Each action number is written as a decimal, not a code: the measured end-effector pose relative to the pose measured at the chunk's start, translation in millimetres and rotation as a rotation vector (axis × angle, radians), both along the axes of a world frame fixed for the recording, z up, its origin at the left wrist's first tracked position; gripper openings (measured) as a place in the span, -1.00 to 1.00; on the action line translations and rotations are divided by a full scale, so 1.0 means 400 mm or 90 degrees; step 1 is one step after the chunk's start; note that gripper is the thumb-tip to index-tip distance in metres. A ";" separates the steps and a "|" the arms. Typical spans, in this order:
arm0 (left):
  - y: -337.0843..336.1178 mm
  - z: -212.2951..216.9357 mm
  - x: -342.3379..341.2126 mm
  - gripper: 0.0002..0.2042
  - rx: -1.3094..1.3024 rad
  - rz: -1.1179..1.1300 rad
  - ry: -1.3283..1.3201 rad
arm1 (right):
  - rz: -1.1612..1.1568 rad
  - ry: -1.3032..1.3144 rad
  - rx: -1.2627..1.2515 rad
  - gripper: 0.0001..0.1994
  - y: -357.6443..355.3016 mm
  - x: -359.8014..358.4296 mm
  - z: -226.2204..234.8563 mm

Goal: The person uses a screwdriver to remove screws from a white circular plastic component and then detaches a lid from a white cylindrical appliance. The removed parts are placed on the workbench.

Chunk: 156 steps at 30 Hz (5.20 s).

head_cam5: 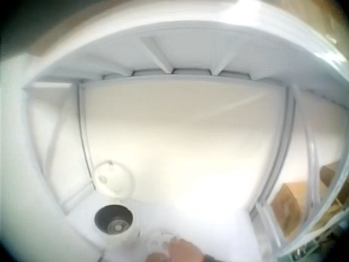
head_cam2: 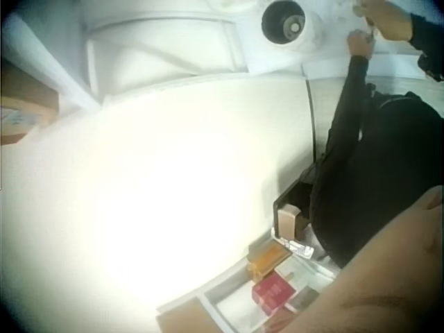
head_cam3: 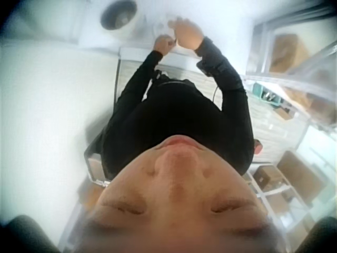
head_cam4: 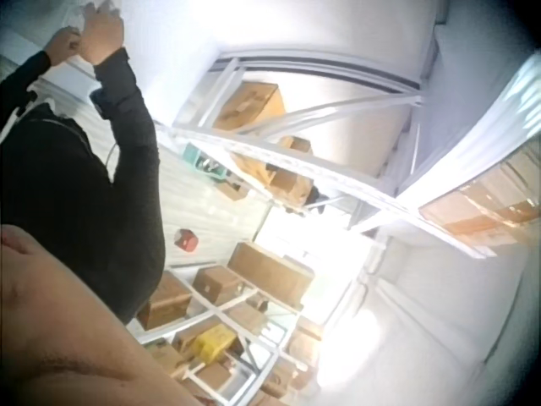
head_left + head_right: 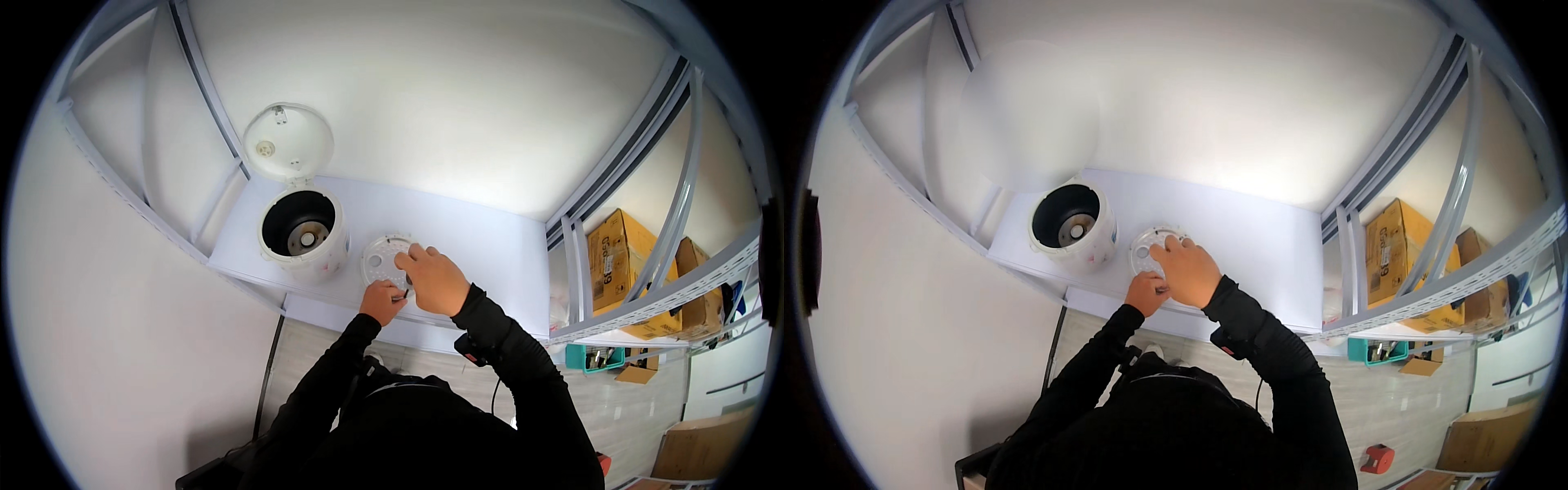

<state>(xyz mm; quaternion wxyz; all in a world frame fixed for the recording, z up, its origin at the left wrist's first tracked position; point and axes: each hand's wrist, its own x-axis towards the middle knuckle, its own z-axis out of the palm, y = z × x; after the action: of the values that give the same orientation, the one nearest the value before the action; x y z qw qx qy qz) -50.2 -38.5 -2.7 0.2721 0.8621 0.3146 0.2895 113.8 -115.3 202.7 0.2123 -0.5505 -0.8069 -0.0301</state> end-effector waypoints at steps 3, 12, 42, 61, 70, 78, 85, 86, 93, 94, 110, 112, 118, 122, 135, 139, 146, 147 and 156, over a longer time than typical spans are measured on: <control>0.001 0.001 -0.001 -0.85 -0.001 0.002 -0.004 | -0.074 0.022 -0.076 -0.76 0.000 -0.014 0.004; 0.003 0.003 -0.001 -0.85 -0.014 0.005 0.008 | -0.018 -0.022 0.014 -0.72 0.014 -0.006 -0.007; 0.013 0.004 0.005 -0.85 0.015 -0.034 -0.041 | -0.111 0.046 -0.105 -0.68 0.003 0.009 -0.033; 0.024 -0.005 -0.004 -0.83 -0.016 -0.040 -0.024 | -0.113 0.084 -0.086 -0.77 0.008 -0.009 -0.026; 0.016 0.007 -0.015 -0.81 -0.019 -0.023 -0.007 | -0.140 0.109 -0.119 -0.73 0.014 -0.029 0.005; 0.015 0.014 -0.004 -0.81 0.009 -0.025 0.010 | -0.026 0.129 -0.010 -0.68 0.026 -0.010 -0.022; 0.009 0.015 0.008 -0.81 -0.005 -0.024 -0.028 | -0.063 0.186 -0.043 -0.68 0.027 0.006 -0.041; 0.011 0.012 0.006 -0.82 0.000 -0.023 -0.019 | -0.040 0.193 -0.013 -0.67 0.025 0.005 -0.043; 0.018 0.005 0.001 -0.82 0.013 -0.029 -0.013 | -0.003 0.237 -0.029 -0.57 0.022 0.006 -0.031; 0.017 0.007 0.001 -0.82 0.011 -0.030 -0.010 | 0.003 0.242 -0.027 -0.55 0.022 0.009 -0.035; -0.008 0.053 0.003 -0.77 -0.108 0.053 -0.005 | -0.109 0.324 0.000 -0.54 0.008 0.028 -0.013; -0.015 0.039 0.008 -0.76 -0.121 0.104 -0.057 | -0.148 0.346 0.023 -0.55 0.014 0.039 -0.025; -0.010 0.007 0.007 -0.76 -0.070 0.127 -0.083 | -0.218 0.373 0.115 -0.59 0.009 0.069 -0.024; -0.007 0.010 0.012 -0.78 -0.055 0.120 -0.046 | -0.237 0.359 0.165 -0.61 -0.005 0.097 -0.002; 0.028 0.016 0.025 -0.85 -0.013 0.031 0.047 | -0.209 0.359 0.175 -0.63 -0.045 0.078 0.026; 0.041 -0.009 0.034 -0.86 0.005 0.044 0.096 | -0.205 0.362 0.165 -0.62 -0.043 0.070 0.028; 0.049 0.017 0.058 -0.83 -0.045 0.042 0.214 | -0.202 0.333 0.175 -0.65 -0.051 0.069 0.020; 0.051 0.024 0.059 -0.83 -0.061 0.037 0.226 | -0.203 0.333 0.174 -0.65 -0.052 0.070 0.024; 0.012 0.094 0.012 -0.79 -0.001 0.089 0.115 | -0.175 0.358 0.132 -0.62 -0.040 0.063 0.017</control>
<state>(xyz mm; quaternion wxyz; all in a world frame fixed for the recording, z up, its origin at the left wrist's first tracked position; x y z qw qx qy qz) -45.3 -33.8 34.8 0.2226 0.8603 0.3978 0.2284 138.9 -131.5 209.6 0.4755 -0.6164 -0.6275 0.0125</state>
